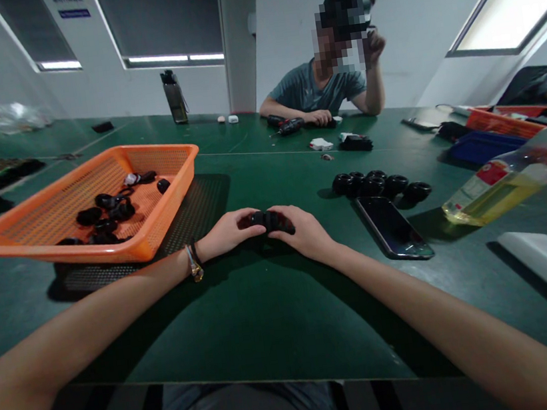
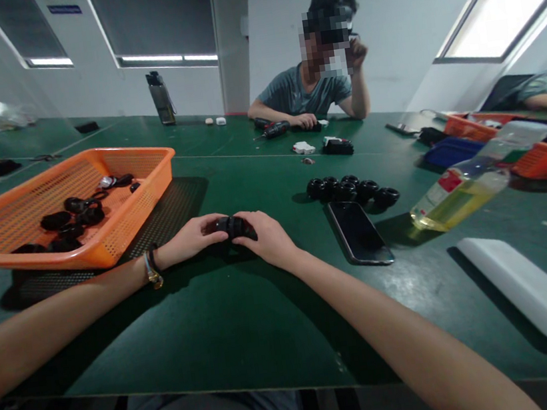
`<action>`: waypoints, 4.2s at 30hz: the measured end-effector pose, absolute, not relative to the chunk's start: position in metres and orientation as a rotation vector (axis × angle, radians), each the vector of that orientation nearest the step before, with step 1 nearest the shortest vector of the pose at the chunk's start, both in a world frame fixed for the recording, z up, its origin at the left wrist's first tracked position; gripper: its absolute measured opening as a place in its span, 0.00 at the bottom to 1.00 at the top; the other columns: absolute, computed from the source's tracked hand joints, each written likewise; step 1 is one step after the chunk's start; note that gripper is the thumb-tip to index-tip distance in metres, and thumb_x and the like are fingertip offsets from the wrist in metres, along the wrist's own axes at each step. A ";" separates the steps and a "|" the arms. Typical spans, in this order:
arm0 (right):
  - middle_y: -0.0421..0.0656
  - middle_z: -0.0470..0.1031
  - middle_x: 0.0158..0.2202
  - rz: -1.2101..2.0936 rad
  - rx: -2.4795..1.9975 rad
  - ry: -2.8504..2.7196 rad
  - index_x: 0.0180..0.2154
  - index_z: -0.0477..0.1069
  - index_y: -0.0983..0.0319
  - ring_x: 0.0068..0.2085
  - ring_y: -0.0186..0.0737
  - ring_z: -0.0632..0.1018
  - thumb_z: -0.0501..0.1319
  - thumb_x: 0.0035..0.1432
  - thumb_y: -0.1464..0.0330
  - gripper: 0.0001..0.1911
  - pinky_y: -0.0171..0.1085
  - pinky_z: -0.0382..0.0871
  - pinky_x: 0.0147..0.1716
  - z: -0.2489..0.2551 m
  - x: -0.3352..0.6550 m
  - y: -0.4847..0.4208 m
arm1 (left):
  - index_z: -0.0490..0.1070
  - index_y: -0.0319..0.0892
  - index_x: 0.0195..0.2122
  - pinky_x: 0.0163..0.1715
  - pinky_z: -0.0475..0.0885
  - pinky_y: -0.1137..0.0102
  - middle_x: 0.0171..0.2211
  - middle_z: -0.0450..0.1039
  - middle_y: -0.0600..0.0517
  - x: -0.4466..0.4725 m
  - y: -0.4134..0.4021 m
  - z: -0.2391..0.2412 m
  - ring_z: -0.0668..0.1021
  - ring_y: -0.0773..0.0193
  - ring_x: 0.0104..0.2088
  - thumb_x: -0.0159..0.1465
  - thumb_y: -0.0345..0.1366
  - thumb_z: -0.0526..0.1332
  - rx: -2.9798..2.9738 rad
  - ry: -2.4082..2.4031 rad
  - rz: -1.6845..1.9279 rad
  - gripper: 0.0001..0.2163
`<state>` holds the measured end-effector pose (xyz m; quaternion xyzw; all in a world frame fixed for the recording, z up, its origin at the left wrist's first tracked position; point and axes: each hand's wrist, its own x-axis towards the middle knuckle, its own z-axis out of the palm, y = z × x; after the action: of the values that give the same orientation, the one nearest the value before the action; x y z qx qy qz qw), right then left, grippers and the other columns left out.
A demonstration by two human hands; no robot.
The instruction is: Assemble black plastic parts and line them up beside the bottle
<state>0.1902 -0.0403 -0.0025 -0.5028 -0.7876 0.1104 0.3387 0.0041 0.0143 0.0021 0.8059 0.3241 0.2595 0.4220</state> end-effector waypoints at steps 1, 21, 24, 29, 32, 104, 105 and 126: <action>0.46 0.74 0.42 0.288 -1.308 -2.054 0.46 0.67 0.60 0.42 0.43 0.74 0.62 0.51 0.69 0.18 0.44 0.68 0.42 -0.003 0.190 -0.040 | 0.69 0.36 0.44 0.42 0.69 0.65 0.40 0.74 0.47 0.004 0.014 0.002 0.75 0.58 0.40 0.53 0.45 0.61 2.016 0.807 0.650 0.21; 0.49 0.73 0.41 0.189 -1.302 -2.117 0.46 0.65 0.63 0.42 0.45 0.74 0.58 0.56 0.65 0.16 0.46 0.68 0.43 -0.007 0.190 -0.042 | 0.67 0.36 0.46 0.44 0.69 0.64 0.42 0.72 0.45 0.006 0.008 0.005 0.74 0.58 0.42 0.52 0.43 0.62 1.968 0.765 0.696 0.23; 0.50 0.73 0.42 0.138 -1.258 -2.110 0.47 0.64 0.63 0.42 0.46 0.73 0.56 0.57 0.65 0.16 0.47 0.69 0.42 -0.008 0.190 -0.041 | 0.66 0.35 0.47 0.38 0.70 0.67 0.40 0.72 0.46 0.006 0.009 0.004 0.75 0.62 0.36 0.55 0.43 0.59 1.943 0.788 0.672 0.22; 0.51 0.72 0.40 0.039 -1.183 -2.111 0.47 0.62 0.64 0.41 0.47 0.73 0.55 0.57 0.66 0.16 0.49 0.69 0.41 -0.010 0.191 -0.041 | 0.69 0.35 0.41 0.36 0.70 0.67 0.34 0.73 0.49 0.005 0.011 0.004 0.74 0.61 0.35 0.55 0.45 0.59 2.013 0.840 0.625 0.19; 0.51 0.72 0.40 0.025 -1.169 -2.124 0.46 0.62 0.64 0.40 0.47 0.73 0.55 0.57 0.66 0.15 0.50 0.69 0.40 -0.010 0.190 -0.042 | 0.69 0.35 0.42 0.40 0.70 0.65 0.38 0.73 0.48 0.005 0.011 0.002 0.75 0.59 0.38 0.54 0.45 0.59 2.014 0.808 0.652 0.20; 0.51 0.71 0.45 0.097 -1.176 -2.040 0.48 0.60 0.61 0.44 0.48 0.72 0.53 0.59 0.62 0.17 0.50 0.68 0.44 -0.009 0.183 -0.047 | 0.63 0.37 0.34 0.31 0.68 0.72 0.28 0.67 0.53 0.006 0.005 0.010 0.71 0.68 0.28 0.55 0.42 0.58 1.913 0.659 0.611 0.13; 0.51 0.71 0.45 0.102 -1.181 -2.045 0.48 0.60 0.61 0.44 0.48 0.72 0.53 0.59 0.62 0.17 0.50 0.68 0.44 -0.009 0.184 -0.047 | 0.63 0.37 0.34 0.31 0.68 0.72 0.28 0.67 0.53 0.006 0.005 0.010 0.71 0.68 0.28 0.56 0.42 0.58 1.926 0.669 0.609 0.12; 0.52 0.71 0.43 0.165 -1.239 -2.068 0.46 0.61 0.63 0.44 0.48 0.73 0.51 0.59 0.61 0.16 0.49 0.67 0.43 -0.010 0.184 -0.049 | 0.65 0.36 0.45 0.35 0.68 0.69 0.36 0.71 0.48 0.004 0.002 0.008 0.73 0.62 0.34 0.56 0.44 0.58 2.195 0.741 0.635 0.19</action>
<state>0.1837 -0.0493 -0.0103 -0.4794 -0.8001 0.0639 0.3548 0.0038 0.0023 0.0082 0.8520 0.2875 0.2466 0.3615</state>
